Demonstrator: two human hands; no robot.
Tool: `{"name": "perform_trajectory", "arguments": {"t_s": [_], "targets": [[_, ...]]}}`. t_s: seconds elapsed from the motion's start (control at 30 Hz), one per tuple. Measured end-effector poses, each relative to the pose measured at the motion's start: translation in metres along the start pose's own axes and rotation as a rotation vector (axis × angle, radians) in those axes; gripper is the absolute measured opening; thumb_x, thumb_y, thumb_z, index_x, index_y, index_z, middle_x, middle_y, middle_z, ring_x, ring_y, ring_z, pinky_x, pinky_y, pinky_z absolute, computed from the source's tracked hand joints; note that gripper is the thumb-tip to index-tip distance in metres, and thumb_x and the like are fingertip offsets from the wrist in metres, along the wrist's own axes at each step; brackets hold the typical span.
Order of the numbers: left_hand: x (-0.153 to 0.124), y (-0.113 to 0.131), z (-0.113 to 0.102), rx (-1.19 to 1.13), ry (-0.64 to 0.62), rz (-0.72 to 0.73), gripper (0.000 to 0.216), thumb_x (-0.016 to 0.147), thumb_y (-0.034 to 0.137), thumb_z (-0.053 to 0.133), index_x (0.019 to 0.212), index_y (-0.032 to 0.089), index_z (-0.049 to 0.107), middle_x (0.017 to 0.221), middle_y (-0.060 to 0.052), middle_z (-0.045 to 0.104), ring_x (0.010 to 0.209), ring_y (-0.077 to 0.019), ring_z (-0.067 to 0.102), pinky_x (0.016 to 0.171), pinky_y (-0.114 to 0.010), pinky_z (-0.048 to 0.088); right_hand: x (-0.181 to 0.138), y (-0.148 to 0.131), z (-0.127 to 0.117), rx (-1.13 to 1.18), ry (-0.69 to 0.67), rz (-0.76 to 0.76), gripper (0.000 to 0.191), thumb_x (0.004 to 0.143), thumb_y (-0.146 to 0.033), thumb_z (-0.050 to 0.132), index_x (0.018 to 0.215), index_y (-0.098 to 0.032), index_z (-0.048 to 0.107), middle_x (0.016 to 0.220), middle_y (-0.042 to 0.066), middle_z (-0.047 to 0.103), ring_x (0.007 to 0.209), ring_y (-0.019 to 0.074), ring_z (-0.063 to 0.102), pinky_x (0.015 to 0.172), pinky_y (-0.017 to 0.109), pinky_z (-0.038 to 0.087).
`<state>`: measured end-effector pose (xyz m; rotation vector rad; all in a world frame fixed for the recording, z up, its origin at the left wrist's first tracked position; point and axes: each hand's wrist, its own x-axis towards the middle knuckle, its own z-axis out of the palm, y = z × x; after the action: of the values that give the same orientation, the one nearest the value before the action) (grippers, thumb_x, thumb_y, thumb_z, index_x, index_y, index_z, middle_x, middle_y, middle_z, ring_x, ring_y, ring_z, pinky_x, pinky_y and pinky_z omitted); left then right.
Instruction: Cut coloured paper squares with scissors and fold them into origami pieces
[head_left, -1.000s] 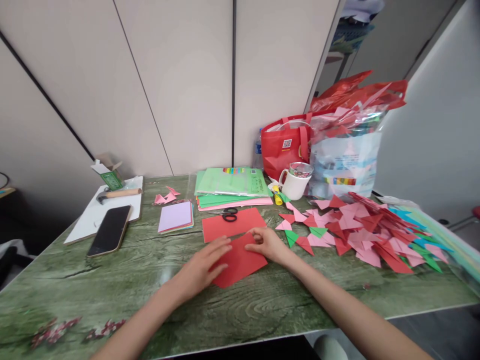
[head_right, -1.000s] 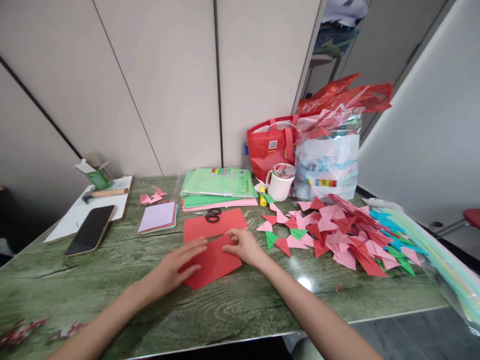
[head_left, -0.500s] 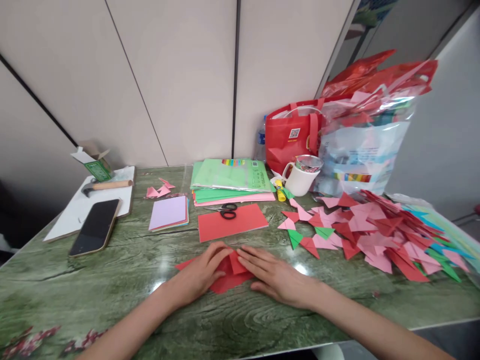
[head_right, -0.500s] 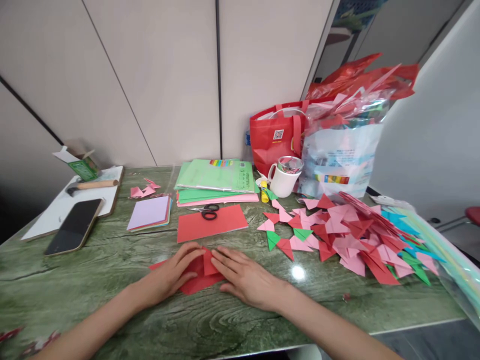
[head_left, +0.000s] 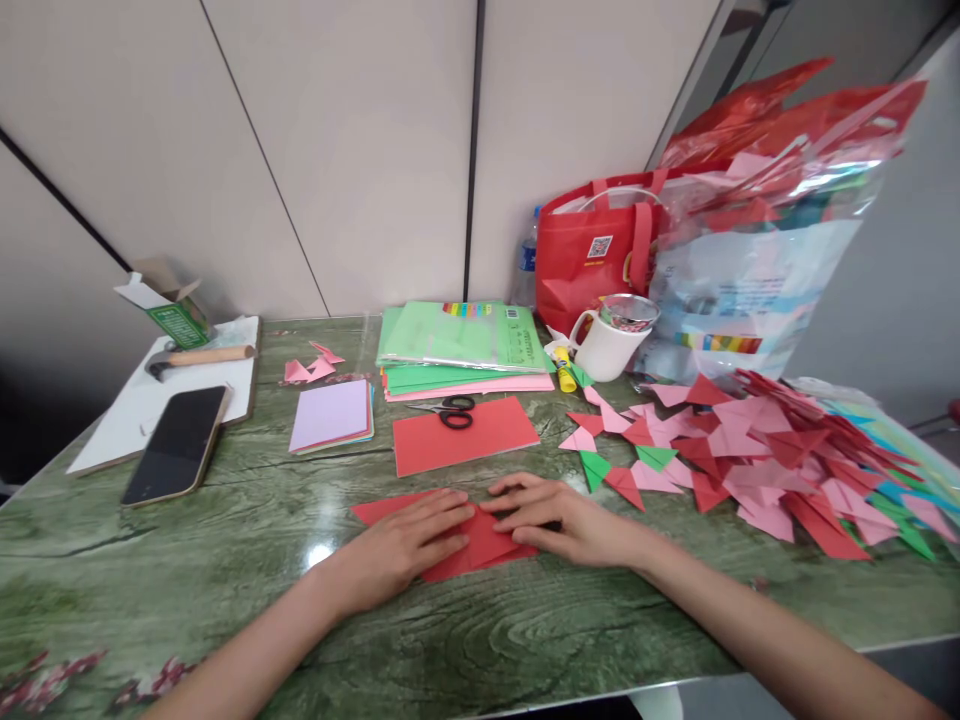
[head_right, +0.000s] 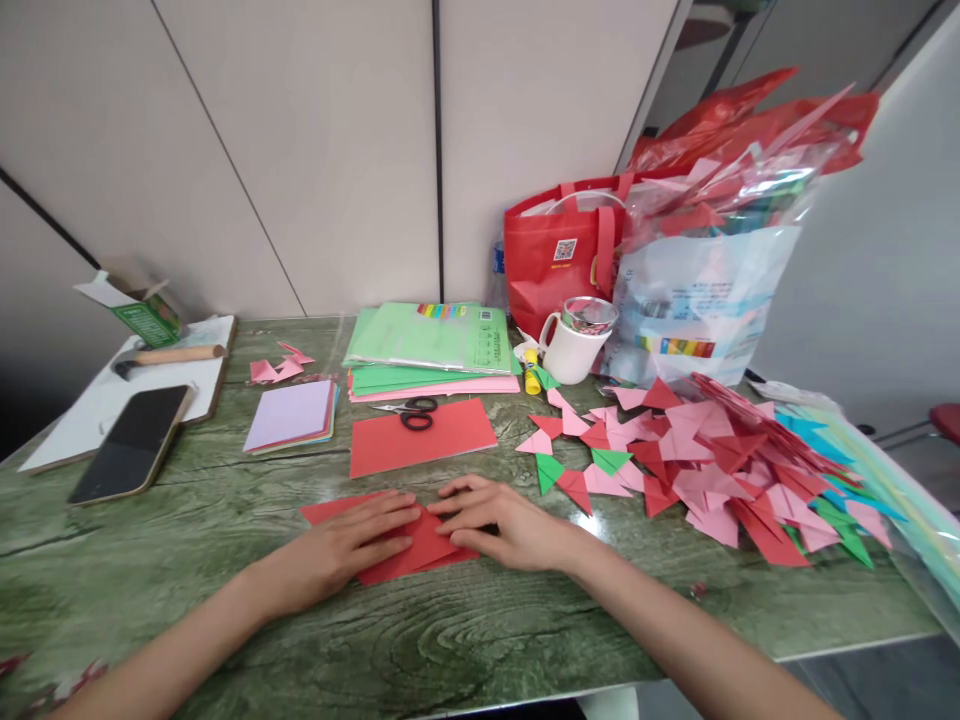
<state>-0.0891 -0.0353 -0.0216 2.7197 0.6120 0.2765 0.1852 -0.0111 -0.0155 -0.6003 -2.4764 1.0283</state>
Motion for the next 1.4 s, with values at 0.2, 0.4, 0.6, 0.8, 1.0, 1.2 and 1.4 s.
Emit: {"name": "perform_trajectory", "arguments": {"t_s": [0.2,0.4,0.6,0.8,1.0,1.2,1.4], "targets": [[0.000,0.003,0.002,0.067,-0.007,0.005,0.045,0.094,0.014,0.034,0.139,0.019,0.033,0.138,-0.010,0.044,0.134,-0.0216,0.028,0.106,-0.043,0.032,0.008,0.007,0.001,0.036,0.016,-0.012,0.019,0.088,-0.027,0.055,0.098,-0.022,0.071,0.115,0.007,0.063,0.107,0.0190,0.052,0.093,0.039,0.041],[0.000,0.003,0.001,0.094,0.023,0.000,0.034,0.094,0.017,0.037,0.126,0.018,0.050,0.138,-0.013,0.044,0.132,-0.0230,0.033,0.101,-0.039,0.039,0.005,0.010,0.004,-0.039,-0.060,-0.026,0.030,0.088,-0.031,0.055,0.117,-0.027,0.061,0.138,0.004,0.045,0.124,0.0215,0.036,0.102,0.043,0.033],[0.002,0.008,0.002,0.040,0.075,-0.035,0.037,0.088,0.005,0.038,0.119,0.018,0.056,0.135,-0.014,0.047,0.132,-0.0239,0.032,0.101,-0.041,0.039,0.004,0.010,0.005,-0.111,-0.098,-0.055,0.033,0.090,-0.031,0.051,0.123,-0.027,0.056,0.140,0.002,0.043,0.127,0.0193,0.032,0.104,0.041,0.030],[0.001,0.017,0.010,-0.049,0.226,-0.131,0.036,0.084,-0.001,0.038,0.110,0.016,0.056,0.135,-0.015,0.044,0.134,-0.0225,0.027,0.103,-0.041,0.036,0.003,0.009,0.007,-0.197,-0.114,-0.065,0.035,0.092,-0.029,0.048,0.127,-0.029,0.051,0.142,0.000,0.040,0.128,0.0201,0.031,0.103,0.042,0.030],[-0.001,0.014,0.008,-0.089,0.162,-0.132,0.040,0.083,0.000,0.039,0.116,0.019,0.052,0.140,-0.014,0.034,0.134,-0.0239,0.026,0.102,-0.040,0.037,0.000,0.008,0.010,-0.300,-0.136,-0.102,0.036,0.094,-0.028,0.044,0.130,-0.030,0.048,0.144,0.000,0.037,0.131,0.0226,0.025,0.103,0.046,0.029],[-0.002,0.014,0.012,-0.139,0.171,-0.179,0.026,0.090,0.011,0.041,0.108,0.019,0.058,0.137,-0.012,0.035,0.135,-0.0227,0.025,0.106,-0.039,0.033,0.000,0.006,0.010,-0.316,-0.128,-0.077,0.034,0.094,-0.027,0.043,0.127,-0.031,0.050,0.144,-0.001,0.038,0.131,0.0225,0.027,0.101,0.046,0.030],[-0.002,0.014,0.013,-0.164,0.157,-0.187,0.023,0.090,0.018,0.046,0.107,0.022,0.061,0.140,-0.010,0.031,0.135,-0.0250,0.022,0.106,-0.043,0.032,0.000,0.011,0.011,-0.328,-0.130,-0.095,0.034,0.094,-0.030,0.044,0.127,-0.030,0.051,0.144,-0.001,0.037,0.131,0.0234,0.027,0.101,0.047,0.030]]}}
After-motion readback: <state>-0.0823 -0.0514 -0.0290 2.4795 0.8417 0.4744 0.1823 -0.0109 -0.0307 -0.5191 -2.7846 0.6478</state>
